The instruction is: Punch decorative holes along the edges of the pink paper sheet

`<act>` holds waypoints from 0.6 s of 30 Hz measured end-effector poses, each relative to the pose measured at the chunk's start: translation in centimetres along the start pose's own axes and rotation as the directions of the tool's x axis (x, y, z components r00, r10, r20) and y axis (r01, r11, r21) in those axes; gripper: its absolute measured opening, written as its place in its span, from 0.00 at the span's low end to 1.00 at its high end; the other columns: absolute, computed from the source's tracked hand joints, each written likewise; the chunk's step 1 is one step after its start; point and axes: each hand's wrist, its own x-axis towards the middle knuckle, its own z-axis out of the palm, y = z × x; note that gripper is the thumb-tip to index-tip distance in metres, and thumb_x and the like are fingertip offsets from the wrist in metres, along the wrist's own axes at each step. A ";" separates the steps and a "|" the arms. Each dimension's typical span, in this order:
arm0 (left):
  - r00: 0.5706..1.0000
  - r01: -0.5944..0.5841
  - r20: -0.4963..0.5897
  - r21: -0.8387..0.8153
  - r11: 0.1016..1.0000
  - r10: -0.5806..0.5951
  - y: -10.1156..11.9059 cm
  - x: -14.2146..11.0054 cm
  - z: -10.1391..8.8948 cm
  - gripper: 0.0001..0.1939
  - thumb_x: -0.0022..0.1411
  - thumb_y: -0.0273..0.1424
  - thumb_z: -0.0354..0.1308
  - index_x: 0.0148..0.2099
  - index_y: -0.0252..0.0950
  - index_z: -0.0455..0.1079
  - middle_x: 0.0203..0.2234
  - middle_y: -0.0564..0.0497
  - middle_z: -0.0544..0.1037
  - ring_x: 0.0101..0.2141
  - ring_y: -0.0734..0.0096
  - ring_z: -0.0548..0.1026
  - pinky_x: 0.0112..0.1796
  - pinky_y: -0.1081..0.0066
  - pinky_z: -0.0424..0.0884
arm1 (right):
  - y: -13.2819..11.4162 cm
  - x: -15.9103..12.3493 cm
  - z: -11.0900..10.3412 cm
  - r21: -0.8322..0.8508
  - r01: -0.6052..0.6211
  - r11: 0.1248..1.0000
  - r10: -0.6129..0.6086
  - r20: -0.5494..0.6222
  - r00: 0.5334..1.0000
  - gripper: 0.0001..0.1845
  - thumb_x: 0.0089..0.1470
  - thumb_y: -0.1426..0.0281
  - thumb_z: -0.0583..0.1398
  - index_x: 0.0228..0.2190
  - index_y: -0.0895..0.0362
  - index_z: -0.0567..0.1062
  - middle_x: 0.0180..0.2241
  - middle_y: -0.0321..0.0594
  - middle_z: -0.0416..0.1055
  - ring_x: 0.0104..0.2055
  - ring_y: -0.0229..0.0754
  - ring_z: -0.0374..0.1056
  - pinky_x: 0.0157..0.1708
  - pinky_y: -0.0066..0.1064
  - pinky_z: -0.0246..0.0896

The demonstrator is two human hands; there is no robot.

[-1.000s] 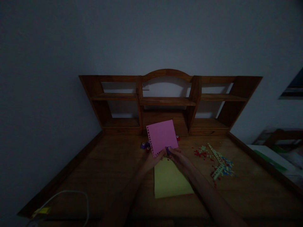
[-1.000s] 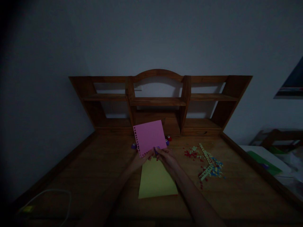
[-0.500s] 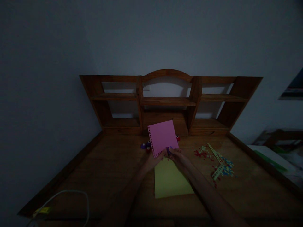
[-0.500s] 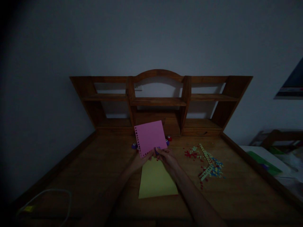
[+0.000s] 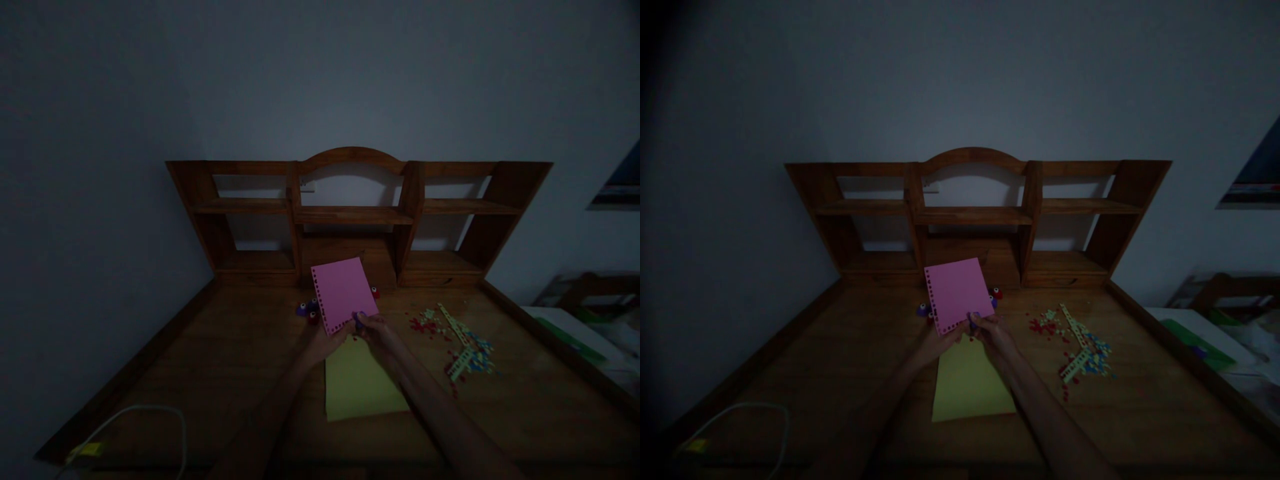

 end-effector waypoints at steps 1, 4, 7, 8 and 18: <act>1.000 -0.003 0.011 0.008 1.000 0.003 -0.1 0.0 0.0 0.18 0.58 0.45 0.62 0.41 0.36 0.71 0.27 0.48 0.75 0.35 0.62 0.74 0.34 0.66 0.73 | 0.0 0.0 0.0 0.001 -0.003 1.000 0.003 -0.007 1.000 0.15 0.42 0.59 0.72 0.18 0.57 0.79 0.25 0.42 0.76 0.28 0.40 0.68 0.31 0.32 0.60; 1.000 -0.004 0.029 0.023 1.000 0.003 -0.5 0.0 -0.1 0.18 0.59 0.45 0.60 0.41 0.35 0.71 0.28 0.48 0.75 0.33 0.65 0.73 0.33 0.67 0.72 | -0.1 -0.1 0.1 0.000 -0.002 1.000 0.002 -0.015 1.000 0.14 0.43 0.60 0.71 0.21 0.58 0.80 0.25 0.41 0.76 0.28 0.39 0.67 0.30 0.31 0.59; 0.999 0.027 0.036 0.033 0.999 -0.028 -0.8 0.0 -0.2 0.18 0.63 0.46 0.56 0.37 0.34 0.70 0.27 0.48 0.74 0.28 0.69 0.70 0.29 0.70 0.68 | -0.4 -0.4 0.4 -0.003 0.014 1.000 -0.014 -0.005 1.000 0.16 0.44 0.60 0.71 0.17 0.58 0.78 0.22 0.40 0.74 0.26 0.38 0.66 0.29 0.30 0.57; 0.999 0.038 0.036 0.027 0.999 -0.039 -0.8 -0.1 -0.2 0.19 0.64 0.46 0.54 0.36 0.33 0.70 0.27 0.49 0.73 0.27 0.70 0.70 0.28 0.71 0.67 | -0.5 -0.5 0.5 -0.003 0.019 1.000 -0.019 0.002 1.000 0.17 0.44 0.60 0.71 0.16 0.58 0.77 0.22 0.39 0.74 0.26 0.38 0.65 0.28 0.30 0.57; 0.998 0.065 0.009 0.002 0.998 -0.065 -0.4 -0.2 -0.1 0.20 0.64 0.47 0.54 0.33 0.33 0.68 0.26 0.50 0.72 0.26 0.72 0.69 0.27 0.73 0.65 | -1.1 -1.0 1.4 -0.049 0.043 0.998 -0.041 0.045 0.998 0.19 0.46 0.57 0.69 0.17 0.58 0.75 0.22 0.38 0.72 0.25 0.37 0.62 0.27 0.30 0.52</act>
